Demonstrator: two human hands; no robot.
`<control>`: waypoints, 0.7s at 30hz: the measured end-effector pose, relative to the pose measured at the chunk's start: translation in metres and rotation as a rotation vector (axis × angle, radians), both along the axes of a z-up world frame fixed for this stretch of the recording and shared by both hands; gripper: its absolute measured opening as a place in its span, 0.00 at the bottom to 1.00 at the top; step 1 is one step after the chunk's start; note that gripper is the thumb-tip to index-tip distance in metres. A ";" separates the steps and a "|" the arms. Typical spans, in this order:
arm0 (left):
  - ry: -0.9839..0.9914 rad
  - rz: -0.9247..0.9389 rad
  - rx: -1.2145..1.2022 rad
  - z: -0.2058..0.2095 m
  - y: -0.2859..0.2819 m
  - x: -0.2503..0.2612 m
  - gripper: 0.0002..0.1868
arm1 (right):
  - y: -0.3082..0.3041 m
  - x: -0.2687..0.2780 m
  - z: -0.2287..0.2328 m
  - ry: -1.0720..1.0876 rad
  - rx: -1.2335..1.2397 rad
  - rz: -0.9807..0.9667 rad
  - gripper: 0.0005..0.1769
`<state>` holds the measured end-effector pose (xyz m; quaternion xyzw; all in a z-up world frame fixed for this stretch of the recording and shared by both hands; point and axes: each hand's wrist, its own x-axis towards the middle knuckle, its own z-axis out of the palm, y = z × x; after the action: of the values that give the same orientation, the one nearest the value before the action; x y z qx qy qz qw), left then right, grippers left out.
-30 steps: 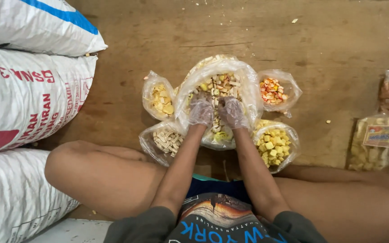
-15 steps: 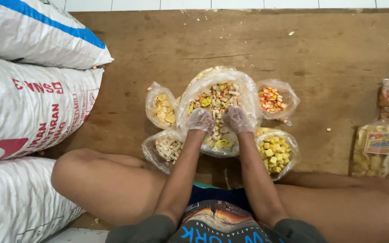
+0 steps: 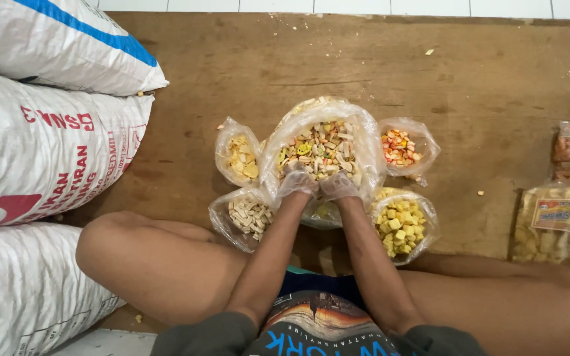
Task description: Mix various snacks from smaller bags into a larger bag by hand
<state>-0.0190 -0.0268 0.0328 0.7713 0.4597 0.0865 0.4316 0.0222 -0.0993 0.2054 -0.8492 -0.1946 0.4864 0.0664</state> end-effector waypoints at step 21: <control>-0.498 0.019 -0.598 -0.111 0.040 -0.051 0.38 | 0.005 -0.023 -0.057 -0.015 0.245 -0.748 0.34</control>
<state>-0.0702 0.0132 -0.0783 0.5625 0.3530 0.1371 0.7350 -0.0004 -0.0946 0.1482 -0.8509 0.0710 0.3955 0.3384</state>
